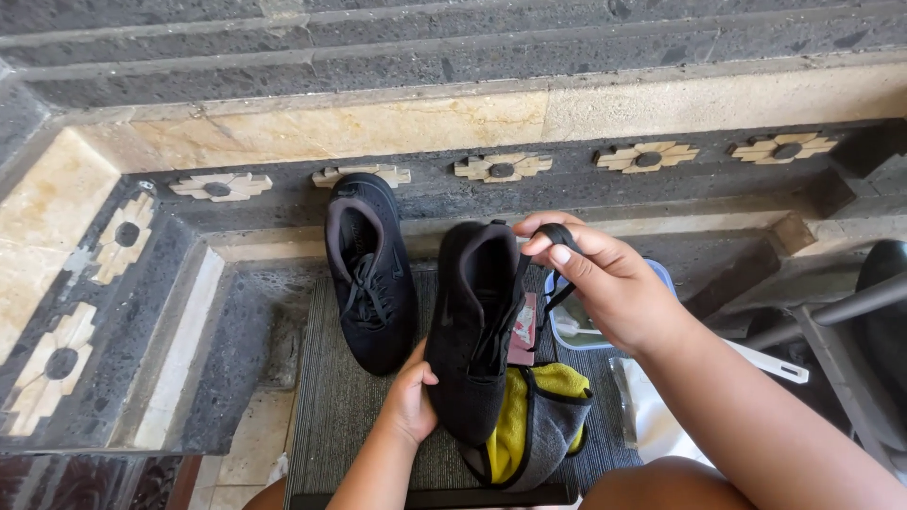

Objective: Removing shoelaces from a pair of black sneakers by unthreading them from the eyelets.

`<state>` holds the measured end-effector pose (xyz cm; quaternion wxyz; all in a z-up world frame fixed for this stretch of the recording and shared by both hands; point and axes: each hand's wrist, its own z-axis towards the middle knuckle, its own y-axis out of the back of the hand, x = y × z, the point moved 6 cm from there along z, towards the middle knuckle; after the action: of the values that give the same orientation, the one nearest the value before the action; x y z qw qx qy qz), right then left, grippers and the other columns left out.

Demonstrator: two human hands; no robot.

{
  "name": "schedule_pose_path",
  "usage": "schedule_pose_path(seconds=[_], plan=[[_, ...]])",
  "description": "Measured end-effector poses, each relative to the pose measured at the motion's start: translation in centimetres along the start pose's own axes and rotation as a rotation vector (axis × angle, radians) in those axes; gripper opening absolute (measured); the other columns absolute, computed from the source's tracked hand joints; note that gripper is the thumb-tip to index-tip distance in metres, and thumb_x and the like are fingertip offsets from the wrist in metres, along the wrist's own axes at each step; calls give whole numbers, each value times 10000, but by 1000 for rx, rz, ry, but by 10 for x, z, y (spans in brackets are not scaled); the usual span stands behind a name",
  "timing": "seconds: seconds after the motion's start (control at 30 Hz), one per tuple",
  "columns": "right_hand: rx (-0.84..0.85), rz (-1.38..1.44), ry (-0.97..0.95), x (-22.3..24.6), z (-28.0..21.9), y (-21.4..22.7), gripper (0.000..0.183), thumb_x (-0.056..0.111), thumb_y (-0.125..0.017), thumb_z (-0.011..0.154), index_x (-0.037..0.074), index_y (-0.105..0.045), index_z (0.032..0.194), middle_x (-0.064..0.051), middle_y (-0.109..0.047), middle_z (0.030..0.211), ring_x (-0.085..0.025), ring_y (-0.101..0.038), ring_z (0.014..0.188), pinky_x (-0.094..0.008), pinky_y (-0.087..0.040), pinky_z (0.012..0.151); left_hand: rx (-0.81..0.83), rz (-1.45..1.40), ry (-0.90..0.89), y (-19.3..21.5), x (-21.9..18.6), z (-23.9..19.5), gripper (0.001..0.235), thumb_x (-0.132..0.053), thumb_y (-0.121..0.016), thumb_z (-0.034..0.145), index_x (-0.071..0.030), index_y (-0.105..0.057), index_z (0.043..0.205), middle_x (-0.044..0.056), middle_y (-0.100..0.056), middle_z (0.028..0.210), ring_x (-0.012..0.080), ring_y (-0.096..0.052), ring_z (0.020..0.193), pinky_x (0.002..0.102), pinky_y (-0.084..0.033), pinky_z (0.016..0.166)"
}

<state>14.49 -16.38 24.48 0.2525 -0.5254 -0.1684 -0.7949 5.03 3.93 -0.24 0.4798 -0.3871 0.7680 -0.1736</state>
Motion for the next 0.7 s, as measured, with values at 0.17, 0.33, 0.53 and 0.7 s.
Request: schedule_pose_path(seconds=[0.17,0.33,0.53,0.7], plan=[[6,-13,29,9,-5,7,236,263,-532,1066,119,-698,1151,-92,-594,1355,-216,-575,1278,-379,-465,1068,-1,100,-103,-16,-24,4,786,-5,-423,571,-40,-647,1323,172,-685,1068,321,-621,994,389,-476,859],[90,-56,123,19,-7,-3,297,250,-477,1094,58,-671,1211,-141,-550,1381,-266,-527,1365,-434,-462,1172,-108,222,-152,-17,-25,21,748,-64,-451,588,-23,-663,1304,186,-684,1106,325,-621,1047,389,-458,892],[123,-127,60,21,-4,-9,505,451,-411,1081,39,-700,1125,-114,-588,1340,-233,-537,1310,-406,-396,1135,-282,626,-286,-28,-26,0,651,-114,-392,814,-199,-530,1445,71,-616,1437,226,-576,1313,353,-436,1084],[31,-72,-116,9,-2,-6,567,464,-409,1043,-6,-639,1258,-55,-668,984,-148,-608,948,-287,-468,862,-125,1223,-1201,-81,-39,-55,481,-351,-538,996,-108,-550,1411,188,-460,1504,388,-427,1398,556,-345,1141]])
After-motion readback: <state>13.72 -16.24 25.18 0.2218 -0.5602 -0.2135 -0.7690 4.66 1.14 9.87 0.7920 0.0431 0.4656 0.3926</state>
